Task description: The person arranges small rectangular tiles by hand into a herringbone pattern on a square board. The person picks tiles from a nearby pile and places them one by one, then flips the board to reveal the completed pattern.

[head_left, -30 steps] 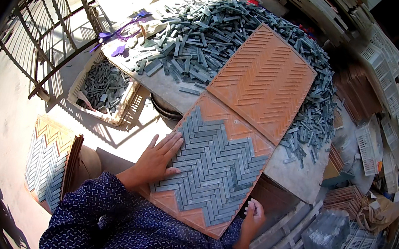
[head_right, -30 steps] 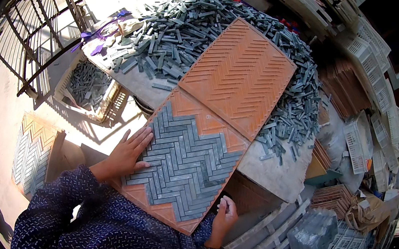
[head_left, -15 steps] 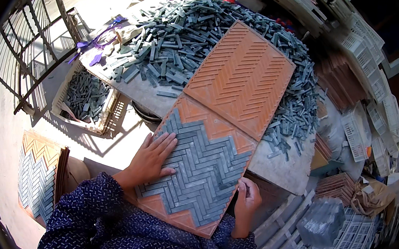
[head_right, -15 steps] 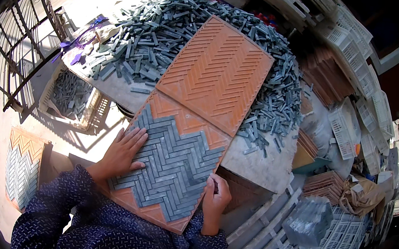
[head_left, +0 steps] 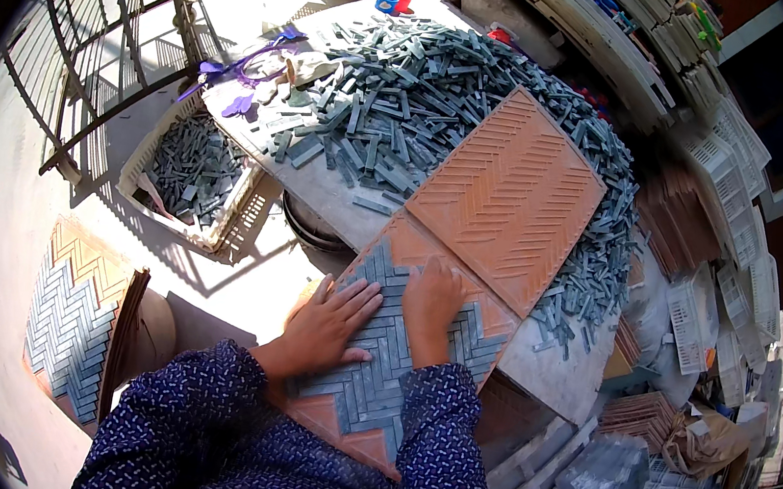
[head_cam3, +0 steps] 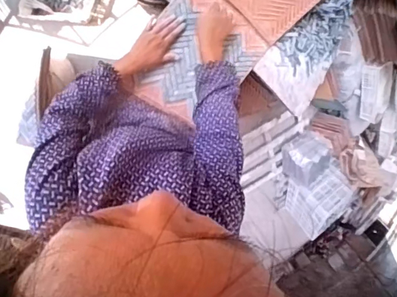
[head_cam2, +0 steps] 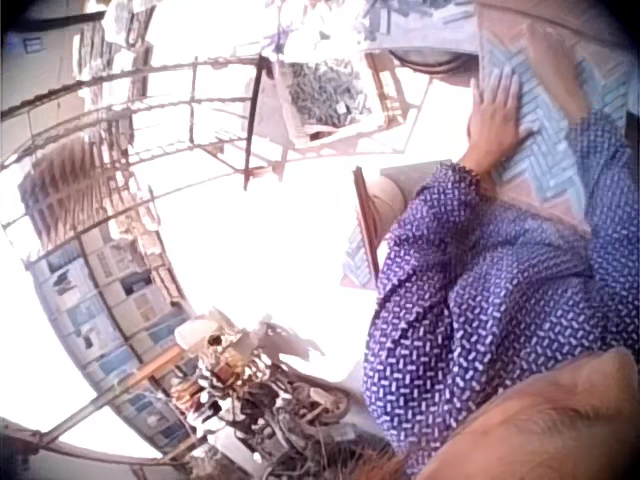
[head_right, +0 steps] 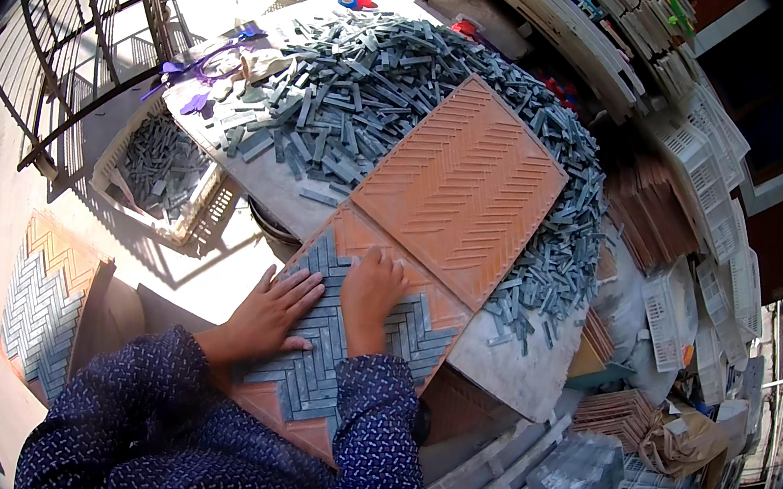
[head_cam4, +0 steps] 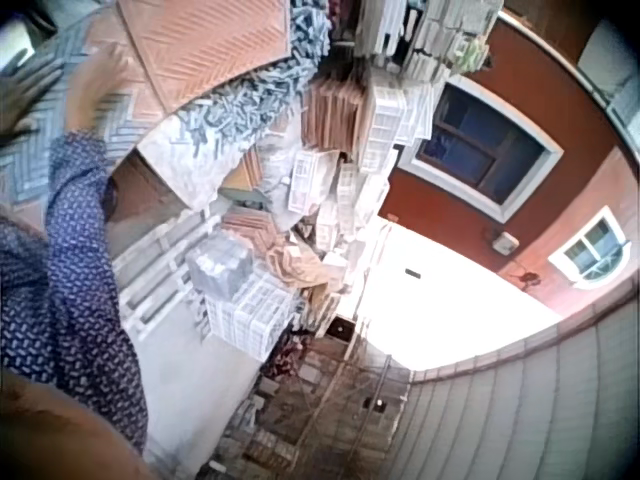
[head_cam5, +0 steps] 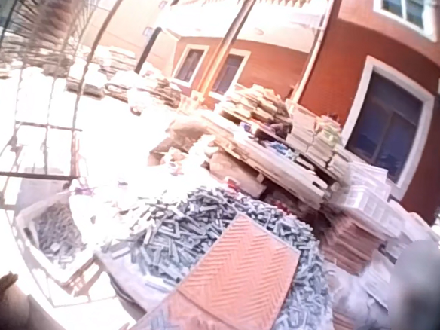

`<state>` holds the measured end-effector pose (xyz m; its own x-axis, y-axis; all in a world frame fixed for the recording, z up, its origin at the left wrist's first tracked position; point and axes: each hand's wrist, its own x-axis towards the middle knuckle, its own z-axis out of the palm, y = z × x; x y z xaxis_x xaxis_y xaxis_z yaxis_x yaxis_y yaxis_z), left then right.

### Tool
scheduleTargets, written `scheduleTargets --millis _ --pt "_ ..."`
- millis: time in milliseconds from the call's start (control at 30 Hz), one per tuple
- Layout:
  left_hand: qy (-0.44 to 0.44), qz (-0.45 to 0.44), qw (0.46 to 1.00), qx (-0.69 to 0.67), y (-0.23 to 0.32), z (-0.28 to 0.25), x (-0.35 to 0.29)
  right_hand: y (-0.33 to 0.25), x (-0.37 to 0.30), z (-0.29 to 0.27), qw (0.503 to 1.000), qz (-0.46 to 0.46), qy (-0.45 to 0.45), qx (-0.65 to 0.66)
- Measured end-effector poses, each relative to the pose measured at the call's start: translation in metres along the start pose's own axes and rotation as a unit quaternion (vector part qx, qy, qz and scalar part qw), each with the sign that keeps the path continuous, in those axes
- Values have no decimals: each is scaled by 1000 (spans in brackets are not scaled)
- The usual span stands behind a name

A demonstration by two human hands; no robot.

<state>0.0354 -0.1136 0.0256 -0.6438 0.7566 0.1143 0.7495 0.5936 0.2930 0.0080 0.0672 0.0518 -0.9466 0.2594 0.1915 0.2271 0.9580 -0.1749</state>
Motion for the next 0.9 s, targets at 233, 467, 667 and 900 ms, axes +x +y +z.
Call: scheduleTargets --millis 233,467,667,900 --pt "68 -51 974 -211 -18 -25 -7 51 11 -8 957 -20 16 290" --pt "151 -228 913 -301 -66 -27 -91 59 -79 -42 858 103 -58 500" --pt "116 -273 869 -395 -44 -9 -127 2 -164 -45 820 60 -207 530" --pt "105 -241 880 -396 -28 -14 -118 -20 -173 -34 895 -12 -177 409"
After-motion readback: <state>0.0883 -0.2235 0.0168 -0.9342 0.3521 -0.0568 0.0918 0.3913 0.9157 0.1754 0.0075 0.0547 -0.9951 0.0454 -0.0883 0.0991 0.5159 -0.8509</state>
